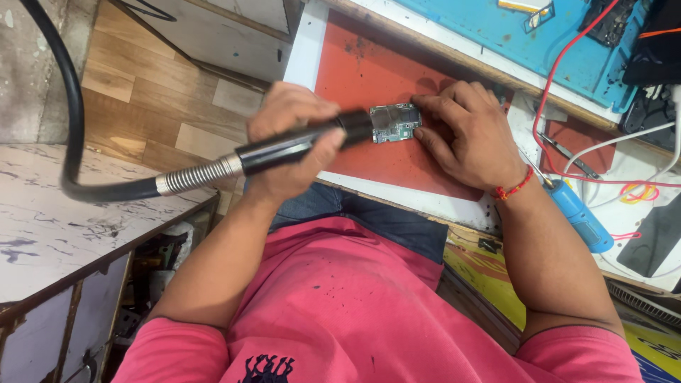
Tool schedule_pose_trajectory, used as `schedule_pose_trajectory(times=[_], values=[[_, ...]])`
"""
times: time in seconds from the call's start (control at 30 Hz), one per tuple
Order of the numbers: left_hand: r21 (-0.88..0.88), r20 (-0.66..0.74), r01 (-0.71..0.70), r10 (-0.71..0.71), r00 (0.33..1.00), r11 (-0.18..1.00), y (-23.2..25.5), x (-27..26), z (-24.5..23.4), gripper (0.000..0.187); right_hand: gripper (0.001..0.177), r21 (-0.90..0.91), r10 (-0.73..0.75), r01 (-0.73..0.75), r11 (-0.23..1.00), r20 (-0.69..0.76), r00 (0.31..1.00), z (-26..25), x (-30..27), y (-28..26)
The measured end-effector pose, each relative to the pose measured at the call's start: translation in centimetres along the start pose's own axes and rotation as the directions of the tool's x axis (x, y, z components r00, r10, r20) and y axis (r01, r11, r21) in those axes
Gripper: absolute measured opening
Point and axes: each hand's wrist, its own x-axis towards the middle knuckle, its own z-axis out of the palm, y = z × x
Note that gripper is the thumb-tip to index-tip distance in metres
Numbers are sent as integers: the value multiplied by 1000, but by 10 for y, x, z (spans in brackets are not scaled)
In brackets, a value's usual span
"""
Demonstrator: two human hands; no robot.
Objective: The person uses a hot air gun to heat a small circuit board placed on a red mat. They hold the board steady with one hand while directing the hot air with the other, then set the tool down and continue to handle the board.
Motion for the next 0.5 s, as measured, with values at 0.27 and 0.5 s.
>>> schedule_pose_trajectory(times=[0.27,0.5], values=[[-50,-14,43,-44,999,998,3,0,1,20,38,58,-2,3,998,-29,1000,0,0,2],[-87,-14,57,-58,998,995,4,-1,-2,15,31,107,12,-5,994,-65,998,1,-2,-1]])
